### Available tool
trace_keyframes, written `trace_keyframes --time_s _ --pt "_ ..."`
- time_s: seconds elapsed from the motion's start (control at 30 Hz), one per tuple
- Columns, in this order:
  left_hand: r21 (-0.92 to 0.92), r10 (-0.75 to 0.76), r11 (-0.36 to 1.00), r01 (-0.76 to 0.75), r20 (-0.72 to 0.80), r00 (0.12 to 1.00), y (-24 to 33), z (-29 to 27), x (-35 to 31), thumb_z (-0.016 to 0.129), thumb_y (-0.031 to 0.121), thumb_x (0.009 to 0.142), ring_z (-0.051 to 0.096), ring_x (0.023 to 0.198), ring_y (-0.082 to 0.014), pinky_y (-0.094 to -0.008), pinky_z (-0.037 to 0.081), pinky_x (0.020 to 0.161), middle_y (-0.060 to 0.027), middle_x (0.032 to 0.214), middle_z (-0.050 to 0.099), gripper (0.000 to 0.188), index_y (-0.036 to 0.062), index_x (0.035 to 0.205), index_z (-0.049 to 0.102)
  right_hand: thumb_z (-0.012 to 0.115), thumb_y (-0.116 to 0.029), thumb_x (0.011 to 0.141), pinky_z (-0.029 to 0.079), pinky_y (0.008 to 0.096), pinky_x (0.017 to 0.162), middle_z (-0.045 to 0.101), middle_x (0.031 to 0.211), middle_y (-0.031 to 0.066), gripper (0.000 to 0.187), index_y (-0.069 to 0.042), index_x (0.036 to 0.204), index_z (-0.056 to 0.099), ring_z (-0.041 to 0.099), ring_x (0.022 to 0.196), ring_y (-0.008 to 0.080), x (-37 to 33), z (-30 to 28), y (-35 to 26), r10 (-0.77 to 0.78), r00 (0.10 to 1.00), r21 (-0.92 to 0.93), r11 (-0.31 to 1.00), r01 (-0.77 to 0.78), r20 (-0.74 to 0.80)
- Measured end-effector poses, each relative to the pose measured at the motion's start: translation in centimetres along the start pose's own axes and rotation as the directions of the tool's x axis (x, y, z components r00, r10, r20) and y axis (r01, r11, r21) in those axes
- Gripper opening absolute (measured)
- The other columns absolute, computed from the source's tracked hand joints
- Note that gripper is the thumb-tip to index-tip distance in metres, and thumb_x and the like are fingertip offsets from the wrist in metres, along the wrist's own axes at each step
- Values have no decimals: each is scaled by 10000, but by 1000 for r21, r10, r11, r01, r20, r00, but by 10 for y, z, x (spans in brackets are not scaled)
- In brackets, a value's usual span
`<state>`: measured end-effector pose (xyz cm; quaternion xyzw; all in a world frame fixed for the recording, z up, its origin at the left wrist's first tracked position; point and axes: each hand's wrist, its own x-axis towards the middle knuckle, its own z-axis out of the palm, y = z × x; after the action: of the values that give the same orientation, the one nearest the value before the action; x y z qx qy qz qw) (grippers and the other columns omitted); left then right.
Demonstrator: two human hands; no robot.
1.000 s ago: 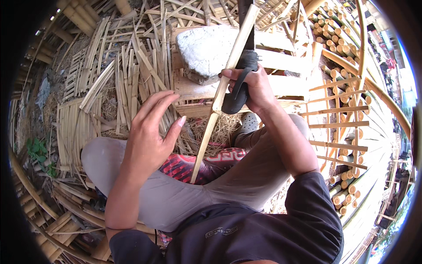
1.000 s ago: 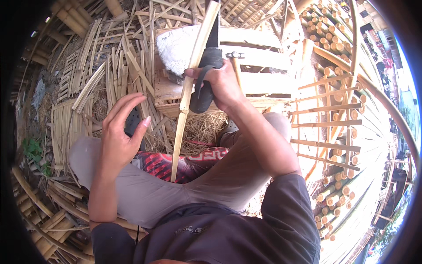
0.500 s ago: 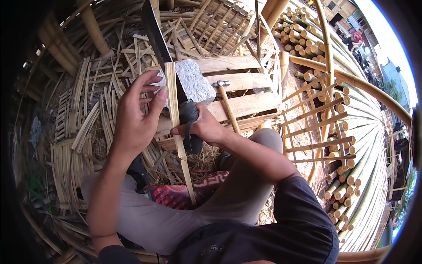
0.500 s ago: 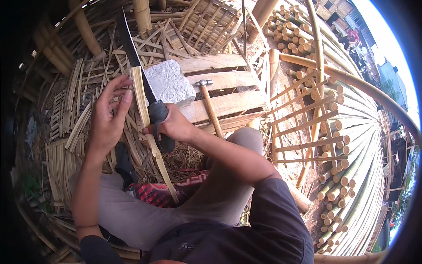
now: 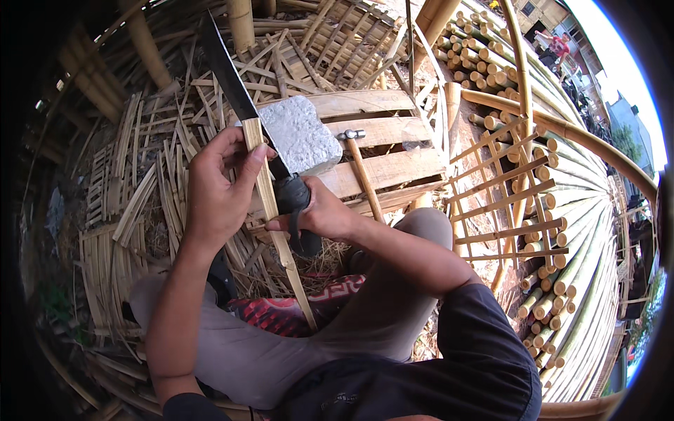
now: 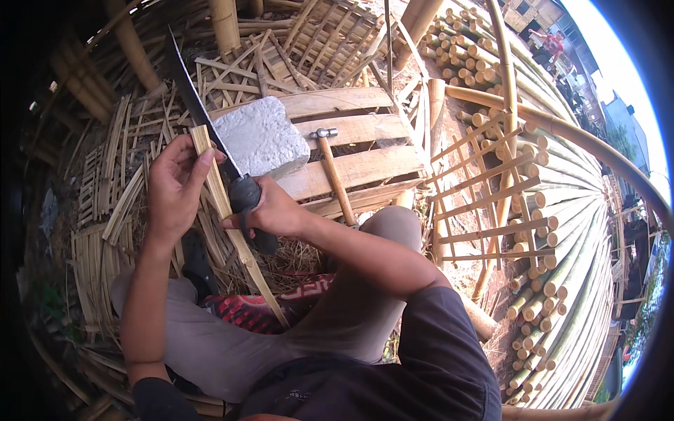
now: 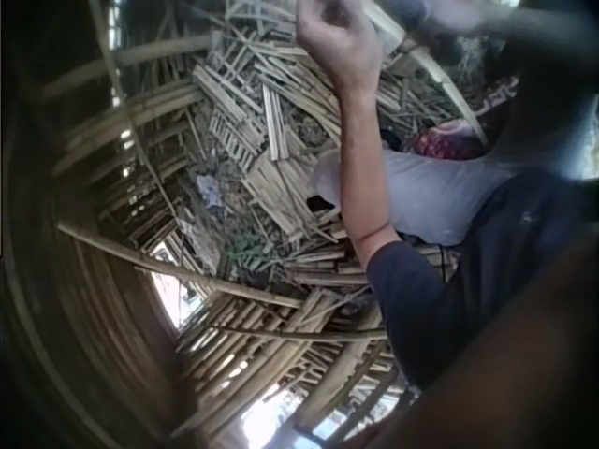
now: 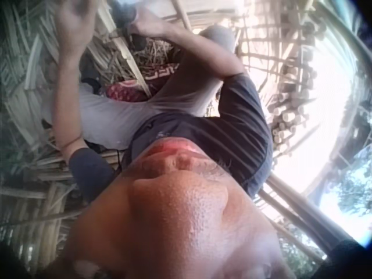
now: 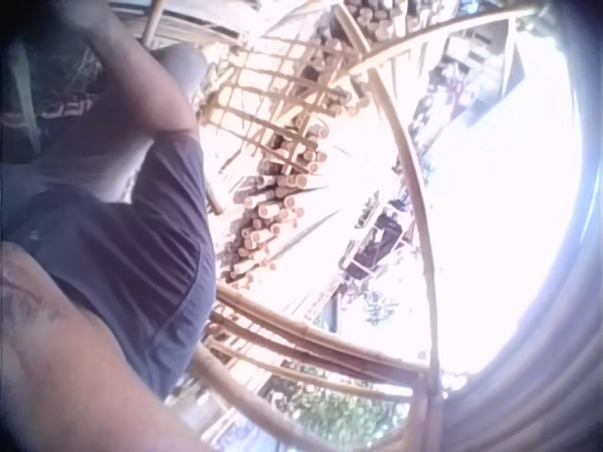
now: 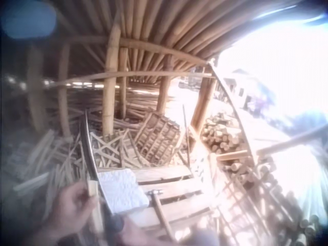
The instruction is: The person shapes a thin bamboo strip using a machete and then uses a hammer to nail it into a larger bamboo structure.
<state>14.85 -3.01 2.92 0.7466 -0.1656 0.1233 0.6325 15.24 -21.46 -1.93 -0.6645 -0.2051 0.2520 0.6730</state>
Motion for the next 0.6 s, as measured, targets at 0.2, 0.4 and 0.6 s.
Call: trace_keyframes --time_s 0.2,0.4,0.6 --pt "-304 -118 948 92 -69 991 17 -27 -2 452 199 1089 732 844 -255 -361 628 754 -205 1000 695 195 22 1171 433 870 -156 795 443 270 512 607 665 11 306 -28 861 600 565 545 102 0 -11 4 29 995 94 995 -20 -95" --pt "-393 29 914 -96 -175 984 37 -94 13 490 202 1083 428 665 -69 -245 400 623 2 833 529 264 -9 1228 551 836 -142 825 435 264 541 695 798 63 232 -44 881 633 553 590 95 12 -18 3 28 978 96 995 -8 -208" --pt "-156 75 967 -201 -580 811 113 -139 44 473 233 1081 363 642 -78 -252 335 585 46 742 382 286 -24 1148 580 754 -166 875 410 253 509 582 658 25 200 -7 873 631 500 514 92 7 -42 -10 -5 938 54 998 25 -348"
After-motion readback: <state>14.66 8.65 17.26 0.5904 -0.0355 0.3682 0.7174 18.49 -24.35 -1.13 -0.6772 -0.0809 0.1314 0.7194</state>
